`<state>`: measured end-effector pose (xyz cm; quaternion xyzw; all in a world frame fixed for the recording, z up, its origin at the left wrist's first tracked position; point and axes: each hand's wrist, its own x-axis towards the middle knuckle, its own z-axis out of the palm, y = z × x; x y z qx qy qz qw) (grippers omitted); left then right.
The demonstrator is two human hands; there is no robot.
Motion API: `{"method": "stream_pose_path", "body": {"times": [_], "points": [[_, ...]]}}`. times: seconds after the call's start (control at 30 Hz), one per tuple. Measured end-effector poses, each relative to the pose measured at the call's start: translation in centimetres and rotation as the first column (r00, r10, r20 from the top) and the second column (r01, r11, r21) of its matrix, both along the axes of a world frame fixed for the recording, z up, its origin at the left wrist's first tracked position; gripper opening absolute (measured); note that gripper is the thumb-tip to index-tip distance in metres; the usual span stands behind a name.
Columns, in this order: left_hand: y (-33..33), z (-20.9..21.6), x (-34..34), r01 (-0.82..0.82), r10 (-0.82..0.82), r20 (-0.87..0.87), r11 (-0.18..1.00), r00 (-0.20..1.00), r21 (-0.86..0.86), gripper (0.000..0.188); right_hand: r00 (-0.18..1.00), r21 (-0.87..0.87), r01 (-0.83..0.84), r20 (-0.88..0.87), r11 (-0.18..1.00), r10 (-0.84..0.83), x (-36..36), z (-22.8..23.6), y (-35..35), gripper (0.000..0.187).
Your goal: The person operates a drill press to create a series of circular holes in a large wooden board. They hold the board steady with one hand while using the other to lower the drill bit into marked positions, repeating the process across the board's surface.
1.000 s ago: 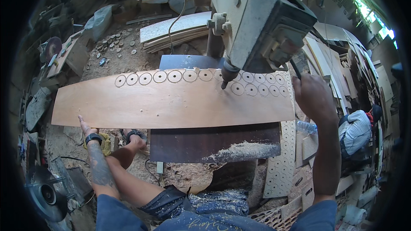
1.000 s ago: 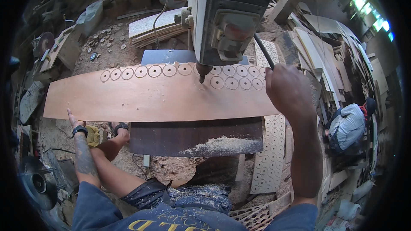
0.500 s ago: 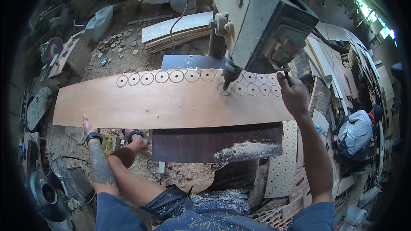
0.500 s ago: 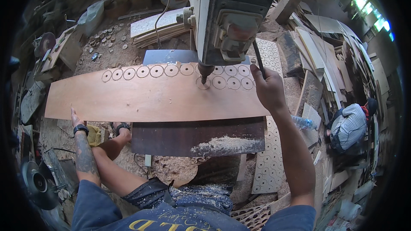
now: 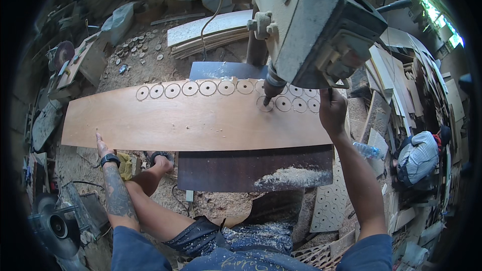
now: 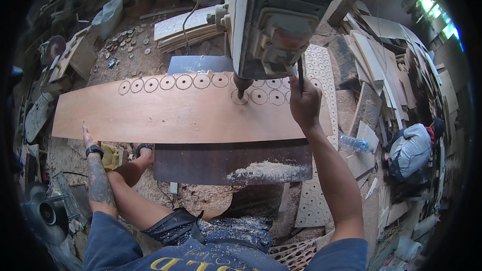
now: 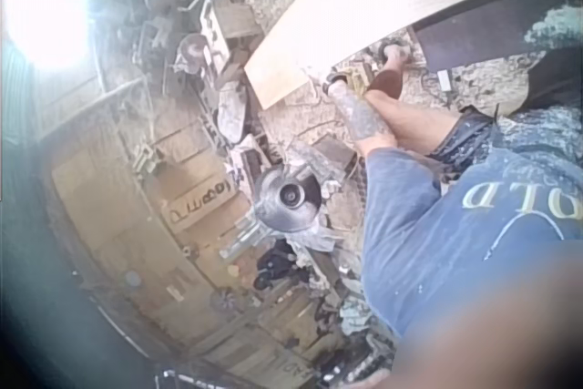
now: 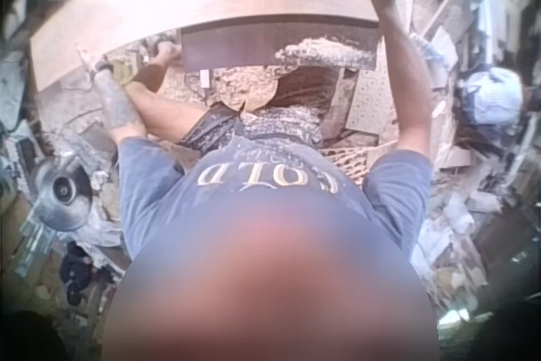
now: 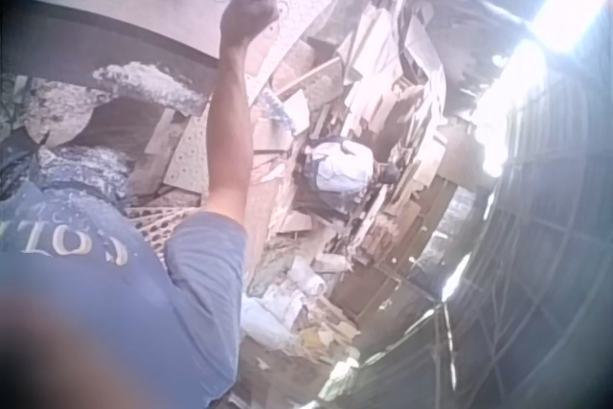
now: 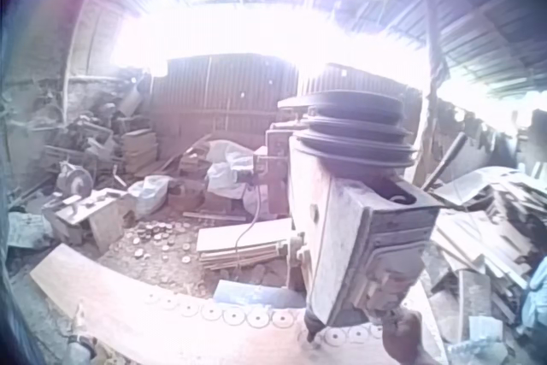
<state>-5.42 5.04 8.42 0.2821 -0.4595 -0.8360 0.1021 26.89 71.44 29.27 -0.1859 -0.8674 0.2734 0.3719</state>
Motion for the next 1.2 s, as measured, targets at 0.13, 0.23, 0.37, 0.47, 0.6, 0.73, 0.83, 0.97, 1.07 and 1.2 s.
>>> {"method": "stream_pose_path", "body": {"times": [0.13,0.23,0.37,0.47,0.6,0.73,0.83,0.97,1.07,1.2], "points": [[0.1,0.0,0.1,0.003,-0.003,-0.001,1.000,1.000,0.003,0.063,0.998,0.085,0.037,-0.055,0.996,-0.032,-0.8,-1.3,0.5,0.040],[0.4,0.0,0.2,0.010,-0.010,-0.001,1.000,1.000,0.010,0.063,0.995,0.096,0.067,-0.084,0.993,-0.059,-1.6,-2.3,0.9,0.041],[0.6,0.2,0.5,0.021,-0.021,-0.013,0.999,1.000,0.033,0.063,0.994,0.036,0.082,0.063,0.996,-0.084,-0.7,-0.1,-0.4,0.043],[0.8,0.1,0.7,0.030,-0.029,-0.022,0.999,0.999,0.041,0.063,0.889,0.015,0.087,0.450,0.996,-0.084,1.9,6.9,-2.1,0.044],[0.7,0.0,0.8,0.029,-0.028,-0.022,0.999,0.999,0.035,0.062,0.741,0.541,-0.126,0.608,0.832,-0.283,2.7,20.8,-2.4,0.036],[0.5,0.3,0.9,0.021,-0.021,-0.027,1.000,0.999,0.022,0.062,0.775,0.571,-0.143,0.572,0.808,-0.268,-4.7,30.4,0.1,0.017],[0.4,0.4,1.1,0.022,-0.022,-0.024,1.000,0.999,-0.003,0.062,0.663,0.664,-0.146,0.616,0.733,-0.426,-8.7,33.4,0.6,0.018],[1.0,0.2,1.4,0.023,-0.025,-0.035,0.998,0.999,-0.058,0.062,0.746,0.696,0.051,0.450,0.717,-0.490,-10.6,34.1,-0.8,0.022],[2.1,0.1,1.6,0.044,-0.045,-0.046,0.999,0.998,-0.017,0.061,0.781,0.688,0.015,0.445,0.725,-0.439,-10.6,34.1,-1.3,0.036],[4.2,0.6,1.9,0.103,-0.099,-0.038,0.988,0.994,0.111,0.058,0.784,0.691,-0.015,0.456,0.722,-0.420,-10.7,34.0,-0.7,0.050]]}}
